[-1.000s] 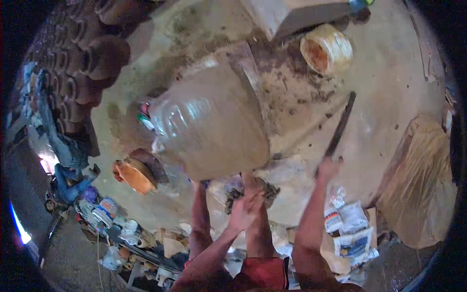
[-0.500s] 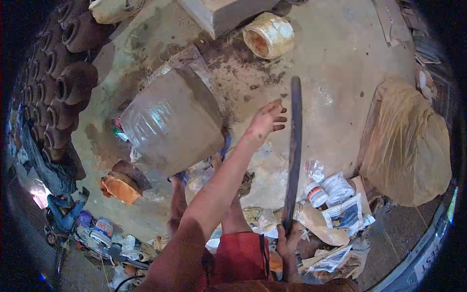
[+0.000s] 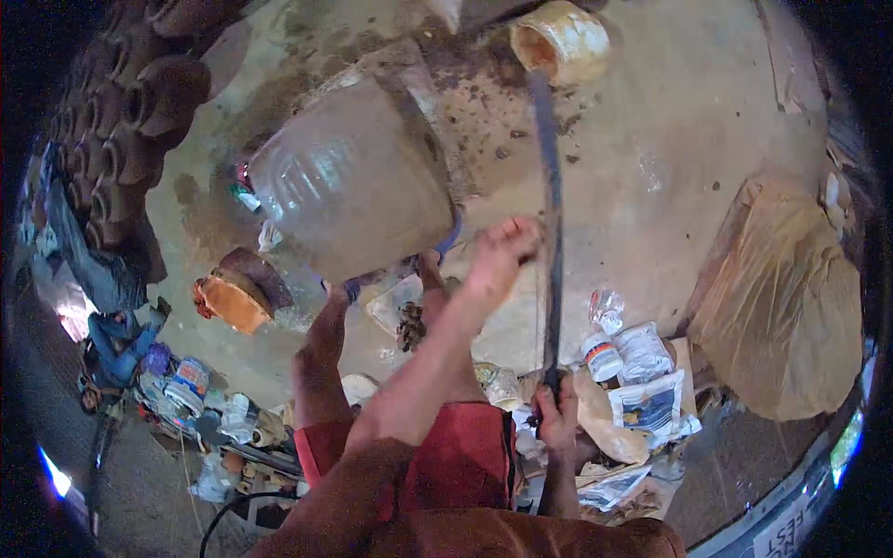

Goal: The person shapes a clay pot by hand and using tools while sitting on the floor. They use a cloth to moisten the clay, a scraper to smooth the surface, and a curved tool to refine the shape of the pot.

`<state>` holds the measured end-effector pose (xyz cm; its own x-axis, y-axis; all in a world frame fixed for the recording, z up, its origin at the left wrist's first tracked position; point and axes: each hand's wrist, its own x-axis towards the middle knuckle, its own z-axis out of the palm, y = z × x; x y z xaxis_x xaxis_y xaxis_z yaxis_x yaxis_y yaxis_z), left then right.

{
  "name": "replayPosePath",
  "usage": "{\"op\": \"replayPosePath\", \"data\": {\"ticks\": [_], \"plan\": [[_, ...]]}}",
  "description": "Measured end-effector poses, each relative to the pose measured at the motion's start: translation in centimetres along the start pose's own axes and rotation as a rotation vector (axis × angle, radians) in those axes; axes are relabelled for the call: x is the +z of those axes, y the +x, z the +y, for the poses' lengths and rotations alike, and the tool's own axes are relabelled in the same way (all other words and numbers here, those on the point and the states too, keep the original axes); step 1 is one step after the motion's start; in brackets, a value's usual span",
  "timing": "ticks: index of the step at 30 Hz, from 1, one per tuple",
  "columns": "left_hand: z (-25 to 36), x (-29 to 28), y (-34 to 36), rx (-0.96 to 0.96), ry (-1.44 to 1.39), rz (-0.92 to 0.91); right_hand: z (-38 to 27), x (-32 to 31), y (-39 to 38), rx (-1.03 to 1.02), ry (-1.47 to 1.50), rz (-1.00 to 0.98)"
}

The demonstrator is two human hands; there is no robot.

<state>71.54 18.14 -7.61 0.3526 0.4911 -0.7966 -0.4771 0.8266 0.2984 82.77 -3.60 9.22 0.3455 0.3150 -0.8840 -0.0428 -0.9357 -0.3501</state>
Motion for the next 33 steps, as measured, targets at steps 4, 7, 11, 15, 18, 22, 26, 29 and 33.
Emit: {"op": "replayPosePath", "data": {"ticks": [4,7,11,15,18,22,26,29,33], "plan": [[-6.8,-1.7,-9.4,0.068,0.005,-0.217,-7.1,2.1,2.8,-0.179,0.029,0.175],[-5.8,-0.4,-14.3,-0.185,-0.007,-0.240,-11.2,2.9,3.5,-0.262,-0.134,0.091],[-3.8,-2.3,-14.7,-0.108,0.133,-0.266,-13.5,5.4,3.7,-0.453,-0.345,0.057],[0.2,-6.9,-12.3,0.075,0.167,-0.274,-17.8,9.5,5.9,-0.470,-0.458,0.004],[12.8,-13.2,-10.3,0.305,0.890,-0.099,-23.4,12.6,9.2,-0.797,-0.998,0.105],[30.7,-25.2,-7.5,0.889,1.136,0.319,-29.8,16.7,15.5,-1.053,-1.236,0.004],[39.2,-38.4,-7.3,0.696,1.858,0.319,-35.6,24.1,20.3,-1.199,-1.441,-0.214],[37.8,-44.0,-6.9,0.516,1.819,0.257,-36.8,28.3,24.5,-1.175,-1.504,-0.250],[35.2,-46.2,-5.5,0.560,1.717,0.554,-39.0,32.4,28.6,-1.105,-1.624,-0.134]]}}
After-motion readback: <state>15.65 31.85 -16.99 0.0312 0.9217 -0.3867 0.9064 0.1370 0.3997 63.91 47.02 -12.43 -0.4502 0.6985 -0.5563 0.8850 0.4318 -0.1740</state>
